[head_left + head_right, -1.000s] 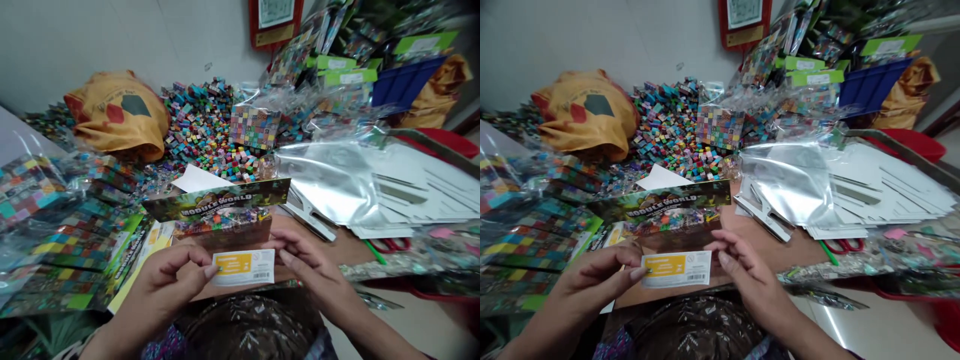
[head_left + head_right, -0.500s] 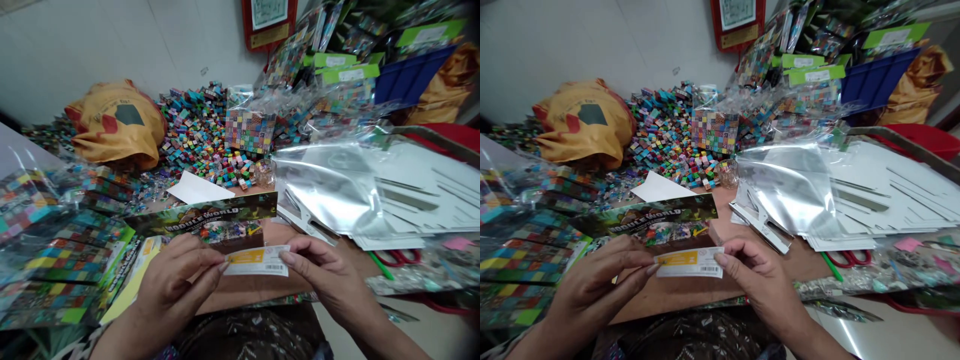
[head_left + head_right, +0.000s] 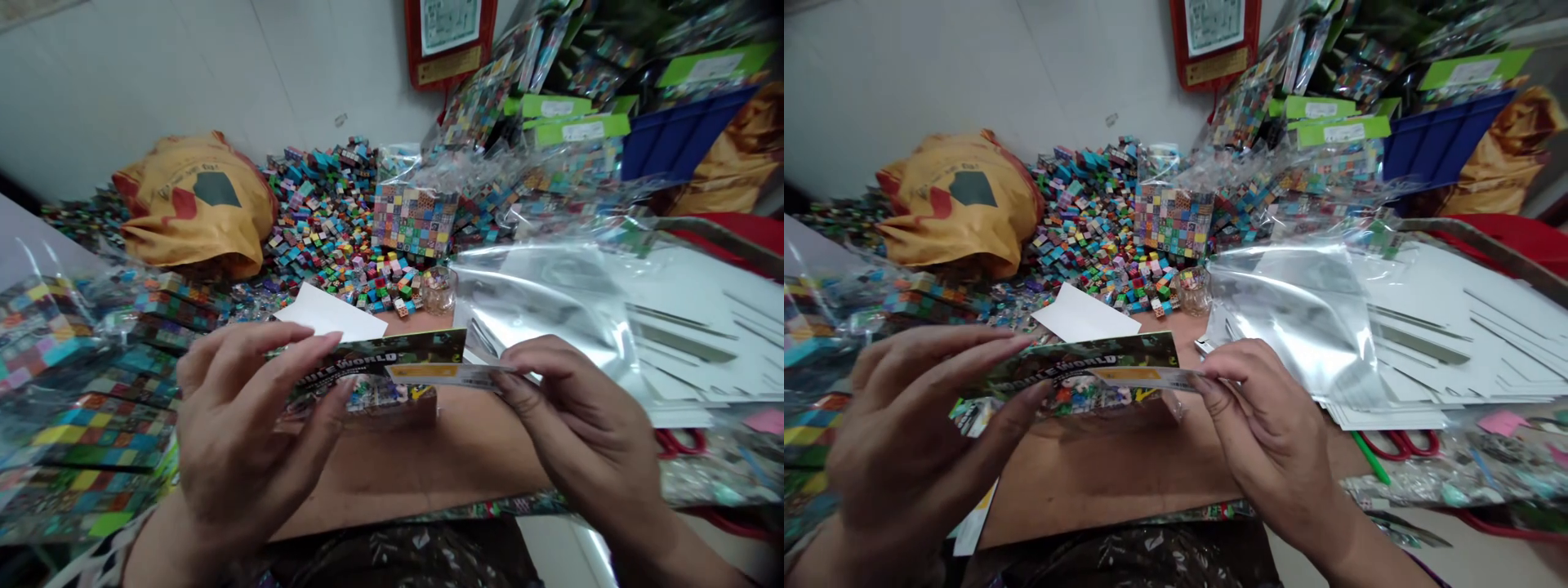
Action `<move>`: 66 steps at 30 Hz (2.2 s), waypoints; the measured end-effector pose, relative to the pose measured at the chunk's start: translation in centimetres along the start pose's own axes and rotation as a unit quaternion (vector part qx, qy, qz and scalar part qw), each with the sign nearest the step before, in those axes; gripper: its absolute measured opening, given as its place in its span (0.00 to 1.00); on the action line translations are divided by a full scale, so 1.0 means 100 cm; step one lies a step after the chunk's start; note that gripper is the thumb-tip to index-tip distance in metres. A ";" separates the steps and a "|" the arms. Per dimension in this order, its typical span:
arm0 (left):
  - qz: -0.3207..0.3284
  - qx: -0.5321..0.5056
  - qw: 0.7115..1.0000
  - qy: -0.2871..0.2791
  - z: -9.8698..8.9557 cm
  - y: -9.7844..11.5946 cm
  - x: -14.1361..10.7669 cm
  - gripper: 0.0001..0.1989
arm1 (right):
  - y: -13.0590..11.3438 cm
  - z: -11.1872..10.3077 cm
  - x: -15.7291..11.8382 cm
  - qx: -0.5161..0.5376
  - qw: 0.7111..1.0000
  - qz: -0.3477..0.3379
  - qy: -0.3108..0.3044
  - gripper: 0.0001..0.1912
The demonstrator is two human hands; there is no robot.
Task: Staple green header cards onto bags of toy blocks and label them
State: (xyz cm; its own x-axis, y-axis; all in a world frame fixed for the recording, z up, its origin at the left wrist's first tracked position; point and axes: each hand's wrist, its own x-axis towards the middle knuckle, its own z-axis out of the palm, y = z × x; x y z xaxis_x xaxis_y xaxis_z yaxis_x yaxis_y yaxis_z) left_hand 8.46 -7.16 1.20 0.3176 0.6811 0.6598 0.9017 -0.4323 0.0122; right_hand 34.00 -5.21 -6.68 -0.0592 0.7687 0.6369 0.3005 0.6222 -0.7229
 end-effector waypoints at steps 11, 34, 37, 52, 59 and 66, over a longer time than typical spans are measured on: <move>0.071 0.045 0.993 -0.079 0.022 -0.004 0.025 0.21 | 0.002 0.019 0.012 -0.006 1.000 -0.009 0.017 0.09; 0.066 0.032 0.990 -0.119 0.044 -0.001 0.040 0.15 | 0.014 0.026 0.019 -0.067 0.996 -0.025 0.059 0.14; 0.071 0.036 0.990 -0.120 0.044 -0.002 0.042 0.13 | 0.022 0.027 0.015 -0.022 0.993 0.026 0.110 0.32; 0.112 -0.018 0.980 -0.161 0.044 0.027 0.063 0.08 | 0.032 0.067 -0.002 0.325 0.929 0.140 0.112 0.13; 0.142 -0.051 0.977 -0.150 0.054 0.035 0.072 0.10 | 0.038 0.066 0.003 0.330 0.933 0.129 0.066 0.04; 0.164 -0.036 0.981 -0.097 0.061 0.033 0.067 0.12 | 0.030 0.076 0.004 0.330 0.922 0.154 0.132 0.04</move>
State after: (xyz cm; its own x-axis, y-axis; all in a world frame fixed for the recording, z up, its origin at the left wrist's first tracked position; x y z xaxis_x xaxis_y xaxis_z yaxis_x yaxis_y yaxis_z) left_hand 15.38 -0.47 1.06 0.6429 0.5957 0.4814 0.7210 -0.6828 -0.1180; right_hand 27.61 -1.88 -10.63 0.1924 0.9153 0.3539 -0.3861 0.4022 -0.8302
